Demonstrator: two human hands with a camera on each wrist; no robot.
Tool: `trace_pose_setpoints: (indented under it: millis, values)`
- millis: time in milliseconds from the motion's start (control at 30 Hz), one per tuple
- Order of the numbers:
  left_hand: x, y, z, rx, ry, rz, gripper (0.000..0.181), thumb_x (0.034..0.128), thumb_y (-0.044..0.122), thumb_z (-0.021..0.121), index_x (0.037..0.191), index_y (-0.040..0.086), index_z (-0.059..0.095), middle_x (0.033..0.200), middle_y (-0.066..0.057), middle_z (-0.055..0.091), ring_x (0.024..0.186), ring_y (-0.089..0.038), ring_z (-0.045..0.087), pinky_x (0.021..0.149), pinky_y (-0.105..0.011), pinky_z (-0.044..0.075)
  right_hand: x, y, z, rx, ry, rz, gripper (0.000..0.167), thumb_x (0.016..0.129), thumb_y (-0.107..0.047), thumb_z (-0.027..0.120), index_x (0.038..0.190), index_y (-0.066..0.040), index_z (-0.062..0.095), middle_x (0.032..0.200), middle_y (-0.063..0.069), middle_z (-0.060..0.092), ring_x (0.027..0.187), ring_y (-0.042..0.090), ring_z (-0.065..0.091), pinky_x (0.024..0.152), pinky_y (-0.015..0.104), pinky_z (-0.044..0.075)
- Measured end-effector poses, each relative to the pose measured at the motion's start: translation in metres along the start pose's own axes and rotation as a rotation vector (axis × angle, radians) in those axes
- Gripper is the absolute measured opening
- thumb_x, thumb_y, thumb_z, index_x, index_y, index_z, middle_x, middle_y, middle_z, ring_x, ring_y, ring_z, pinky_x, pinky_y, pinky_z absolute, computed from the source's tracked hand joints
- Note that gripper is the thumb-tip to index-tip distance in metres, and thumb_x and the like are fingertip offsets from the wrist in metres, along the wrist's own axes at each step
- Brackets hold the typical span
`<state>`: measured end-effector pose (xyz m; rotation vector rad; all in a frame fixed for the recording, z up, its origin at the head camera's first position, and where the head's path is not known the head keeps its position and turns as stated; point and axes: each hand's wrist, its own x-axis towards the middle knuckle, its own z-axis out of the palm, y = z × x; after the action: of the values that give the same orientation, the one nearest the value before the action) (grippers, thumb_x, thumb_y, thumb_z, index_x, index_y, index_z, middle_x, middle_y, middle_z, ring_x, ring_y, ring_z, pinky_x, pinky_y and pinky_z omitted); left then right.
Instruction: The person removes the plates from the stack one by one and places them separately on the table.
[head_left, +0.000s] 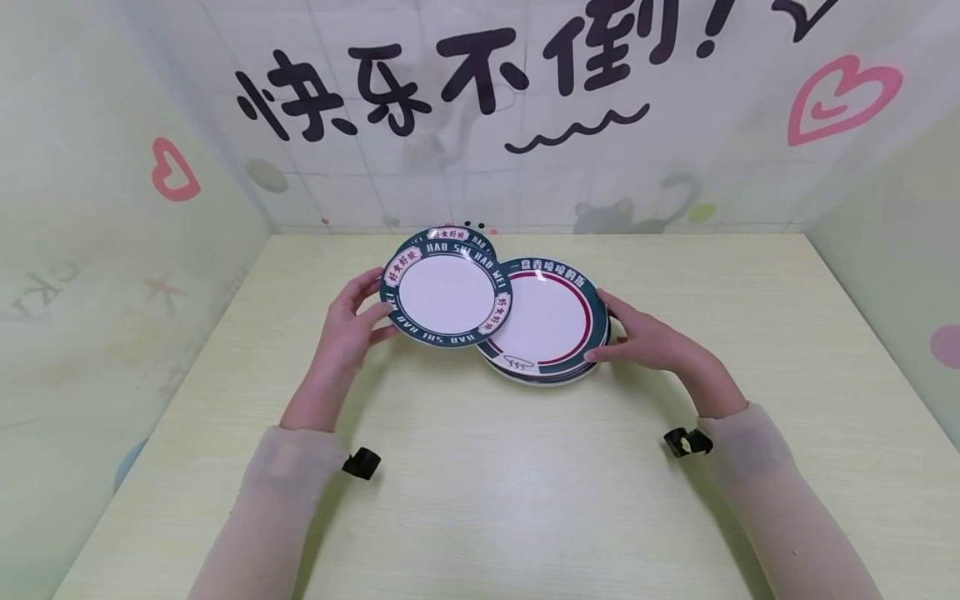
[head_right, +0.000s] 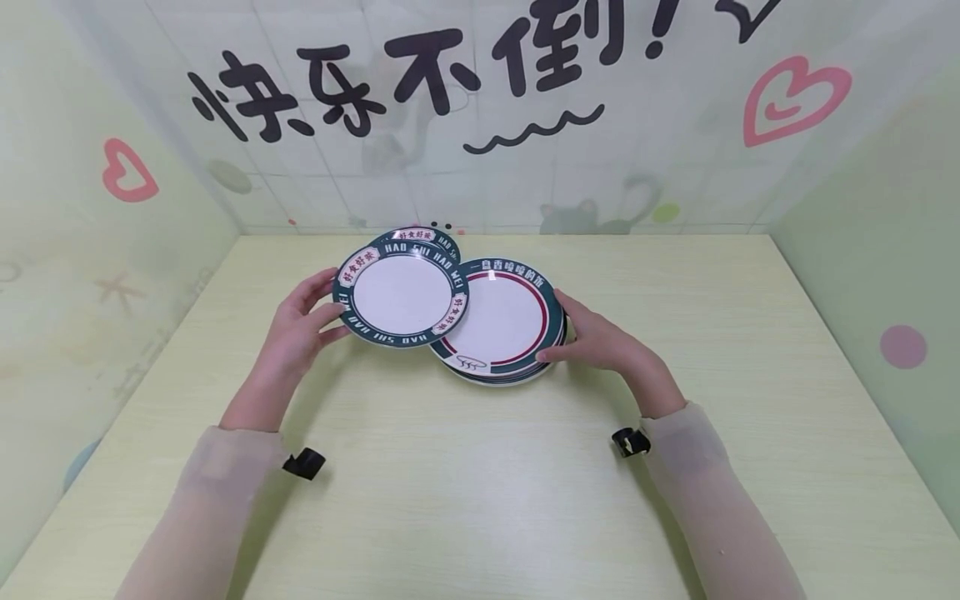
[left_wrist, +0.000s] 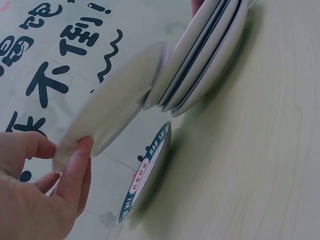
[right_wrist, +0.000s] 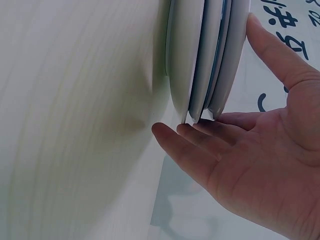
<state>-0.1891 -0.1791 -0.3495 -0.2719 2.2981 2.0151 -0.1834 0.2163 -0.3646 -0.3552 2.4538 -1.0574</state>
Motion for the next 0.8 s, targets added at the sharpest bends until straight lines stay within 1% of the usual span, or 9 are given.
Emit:
trace_pose_setpoints:
  millis: [167, 533, 700, 800]
  values:
    - [0.001, 0.0, -0.005, -0.043, 0.014, -0.002, 0.062, 0.0975, 0.003, 0.056, 0.154, 0.021, 0.037, 0.155, -0.005, 0.039, 0.104, -0.012, 0.059, 0.076, -0.019, 0.061, 0.0, 0.0, 0.0, 0.005, -0.002, -0.006, 0.107, 0.087, -0.035, 0.076, 0.162, -0.013, 0.002, 0.168, 0.018, 0.012, 0.154, 0.041, 0.014, 0.12, 0.061, 0.029]
    - [0.002, 0.001, -0.014, -0.117, 0.044, -0.008, 0.063, 0.097, 0.0, 0.056, 0.154, 0.02, 0.036, 0.156, -0.007, 0.036, 0.1, -0.011, 0.061, 0.076, -0.019, 0.061, 0.0, 0.001, 0.0, 0.008, 0.003, -0.01, 0.106, 0.088, -0.034, 0.076, 0.161, -0.012, 0.003, 0.168, 0.017, 0.012, 0.154, 0.04, 0.012, 0.121, 0.06, 0.028]
    - [0.004, 0.0, -0.019, -0.131, 0.062, -0.016, 0.063, 0.097, 0.0, 0.056, 0.154, 0.021, 0.036, 0.157, -0.007, 0.035, 0.099, -0.011, 0.061, 0.077, -0.019, 0.061, 0.001, 0.002, 0.0, 0.003, 0.005, -0.012, 0.105, 0.088, -0.035, 0.075, 0.161, -0.012, 0.003, 0.168, 0.018, 0.012, 0.154, 0.041, 0.013, 0.121, 0.06, 0.027]
    - [0.005, -0.001, -0.021, -0.131, 0.079, -0.024, 0.063, 0.0974, 0.001, 0.055, 0.154, 0.021, 0.036, 0.157, -0.006, 0.035, 0.1, -0.011, 0.061, 0.077, -0.018, 0.061, 0.001, 0.002, 0.0, 0.003, 0.006, -0.008, 0.105, 0.088, -0.034, 0.075, 0.161, -0.013, 0.003, 0.168, 0.017, 0.011, 0.154, 0.04, 0.013, 0.121, 0.06, 0.029]
